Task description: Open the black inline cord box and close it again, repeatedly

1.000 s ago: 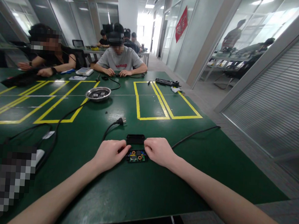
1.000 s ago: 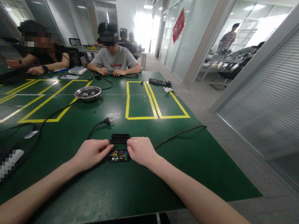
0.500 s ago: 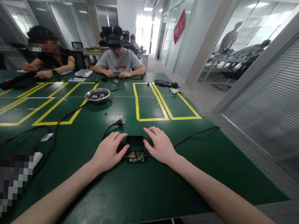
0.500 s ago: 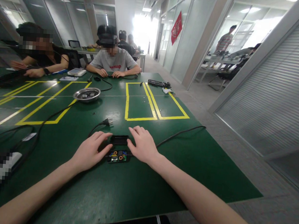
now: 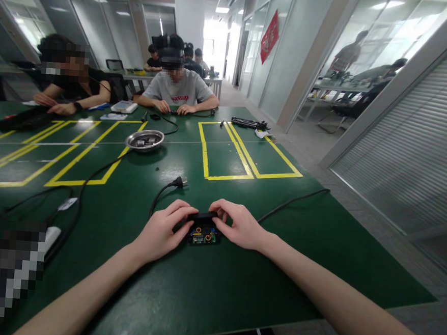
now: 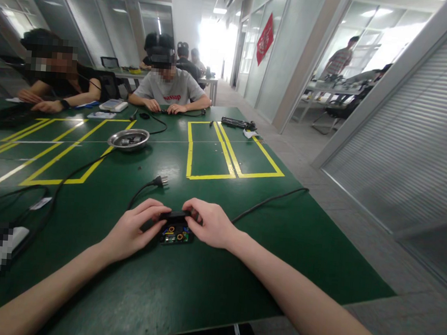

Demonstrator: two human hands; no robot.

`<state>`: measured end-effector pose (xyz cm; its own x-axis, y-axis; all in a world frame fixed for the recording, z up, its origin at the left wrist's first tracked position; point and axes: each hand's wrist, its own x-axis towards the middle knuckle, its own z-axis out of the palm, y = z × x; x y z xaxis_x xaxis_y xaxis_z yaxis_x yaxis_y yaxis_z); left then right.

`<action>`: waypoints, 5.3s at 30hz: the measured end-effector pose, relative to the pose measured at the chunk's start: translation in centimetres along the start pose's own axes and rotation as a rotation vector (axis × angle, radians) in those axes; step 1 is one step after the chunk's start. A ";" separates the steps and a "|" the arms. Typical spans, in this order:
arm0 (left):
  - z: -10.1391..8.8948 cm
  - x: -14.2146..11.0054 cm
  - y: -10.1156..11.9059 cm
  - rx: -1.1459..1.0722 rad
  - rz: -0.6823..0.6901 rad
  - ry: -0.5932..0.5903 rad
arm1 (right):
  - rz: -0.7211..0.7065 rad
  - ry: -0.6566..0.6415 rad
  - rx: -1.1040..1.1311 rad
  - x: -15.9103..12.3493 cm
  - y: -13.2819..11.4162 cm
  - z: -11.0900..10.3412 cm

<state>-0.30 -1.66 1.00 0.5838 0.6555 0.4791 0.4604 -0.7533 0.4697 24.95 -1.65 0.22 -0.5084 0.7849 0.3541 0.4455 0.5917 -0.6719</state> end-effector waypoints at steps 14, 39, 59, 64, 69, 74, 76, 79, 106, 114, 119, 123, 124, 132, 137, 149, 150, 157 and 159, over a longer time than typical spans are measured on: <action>-0.4 -0.1 0.7 -0.052 0.062 -0.172 | -0.201 -0.153 -0.001 -0.4 -0.2 -0.3; -0.2 -0.2 0.6 -0.001 0.029 -0.209 | -0.277 -0.200 -0.253 -0.2 -0.1 -0.1; -0.9 0.1 1.1 0.137 0.107 -0.246 | -0.280 -0.194 -0.532 -0.4 -1.4 1.1; -0.8 -0.3 1.1 0.127 0.096 -0.233 | -0.283 -0.119 -0.565 -0.7 -1.6 1.7; -0.1 -0.3 0.9 0.173 0.057 -0.218 | -0.285 -0.048 -0.524 -0.8 -1.4 2.0; 0.0 0.1 0.8 0.168 0.086 -0.271 | -0.260 -0.004 -0.394 -0.9 -1.0 2.1; 0.1 0.1 0.9 0.162 0.063 -0.261 | -0.253 -0.004 -0.366 -1.0 -0.9 2.1; 0.3 0.0 1.2 0.153 0.036 -0.248 | -0.252 -0.013 -0.359 -1.1 -1.0 2.0; 0.7 -0.4 0.4 0.056 0.072 -0.105 | -0.220 0.006 -0.274 -0.6 -1.1 0.0; 0.2 -0.3 0.7 0.014 0.014 -0.139 | -0.330 0.080 -0.330 -1.0 -1.2 0.6; -0.1 0.0 1.3 -0.122 -0.196 -0.221 | -0.519 0.152 -0.538 -1.9 -1.4 1.0; 0.3 -0.2 1.2 -0.142 -0.247 -0.186 | -0.381 0.062 -0.494 -1.7 -1.9 1.1; 0.4 -0.2 1.1 -0.128 -0.224 -0.152 | -0.299 0.029 -0.457 -1.5 -2.0 1.1; 0.9 0.1 0.2 -0.028 -0.026 -0.058 | 0.029 -0.054 -0.165 -1.0 -2.0 1.1; 0.3 0.1 0.1 0.146 -0.017 -0.186 | 0.059 -0.002 -0.100 -1.2 -1.3 1.0; 0.6 -0.3 -0.4 0.197 -0.005 -0.138 | 0.060 -0.187 -0.530 -1.2 -1.6 0.5; 0.6 -0.4 -0.4 0.232 0.021 -0.097 | 0.093 -0.135 -0.534 -1.1 -0.9 -0.2; 0.9 -0.8 -0.5 0.234 0.115 -0.215 | 0.506 0.426 -0.579 0.0 7.1 -8.8; 1.0 -0.9 -0.6 0.200 0.091 -0.299 | 0.666 0.554 -0.618 -0.7 8.8 -10.8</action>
<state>-0.45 -1.88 -0.47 0.7842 0.5631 0.2606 0.5019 -0.8226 0.2671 37.16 5.01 1.07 0.3131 0.8669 0.3879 0.8863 -0.1199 -0.4474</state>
